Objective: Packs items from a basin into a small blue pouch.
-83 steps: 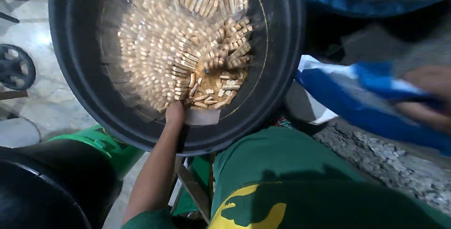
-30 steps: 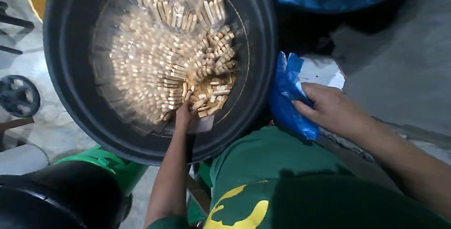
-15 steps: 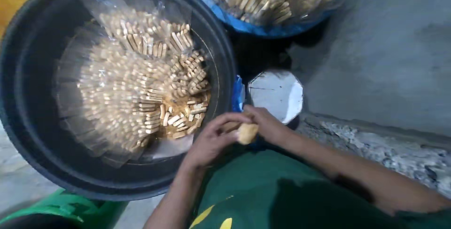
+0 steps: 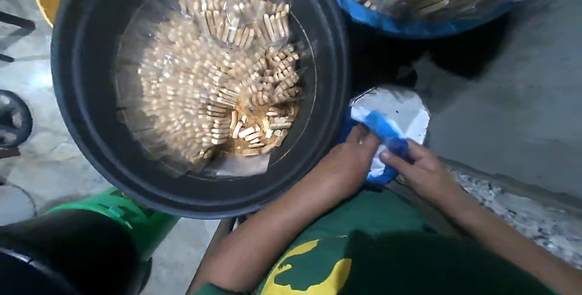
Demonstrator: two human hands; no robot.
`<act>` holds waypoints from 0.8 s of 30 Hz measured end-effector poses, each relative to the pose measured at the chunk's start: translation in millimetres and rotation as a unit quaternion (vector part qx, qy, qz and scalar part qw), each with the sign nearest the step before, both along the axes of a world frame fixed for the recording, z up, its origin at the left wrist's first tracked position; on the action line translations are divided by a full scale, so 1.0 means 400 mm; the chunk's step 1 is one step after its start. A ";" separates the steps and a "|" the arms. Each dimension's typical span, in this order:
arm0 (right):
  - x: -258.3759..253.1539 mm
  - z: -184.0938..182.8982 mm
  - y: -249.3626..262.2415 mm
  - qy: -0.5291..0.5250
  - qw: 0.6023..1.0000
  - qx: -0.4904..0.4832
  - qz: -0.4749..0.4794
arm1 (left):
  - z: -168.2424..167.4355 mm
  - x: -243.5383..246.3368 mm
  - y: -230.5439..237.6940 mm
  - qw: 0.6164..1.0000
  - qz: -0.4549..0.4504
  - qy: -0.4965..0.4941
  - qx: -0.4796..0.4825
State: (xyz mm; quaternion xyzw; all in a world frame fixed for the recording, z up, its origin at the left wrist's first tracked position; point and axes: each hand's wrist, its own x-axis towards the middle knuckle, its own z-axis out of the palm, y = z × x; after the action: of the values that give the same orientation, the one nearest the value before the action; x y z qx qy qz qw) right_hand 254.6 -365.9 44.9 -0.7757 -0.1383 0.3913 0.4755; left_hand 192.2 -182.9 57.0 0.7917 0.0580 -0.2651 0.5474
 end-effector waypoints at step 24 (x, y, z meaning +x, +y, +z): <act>0.016 -0.030 -0.037 -0.211 0.967 -0.070 0.121 | -0.044 -0.090 0.018 0.947 -0.081 -0.288 0.115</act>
State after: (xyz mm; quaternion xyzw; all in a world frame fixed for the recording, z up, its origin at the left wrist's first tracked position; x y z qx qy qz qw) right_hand 260.8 -380.7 33.0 -0.8498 -0.3000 0.2821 0.3290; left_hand 156.3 -175.6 39.2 0.8939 -0.1367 -0.0610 0.4225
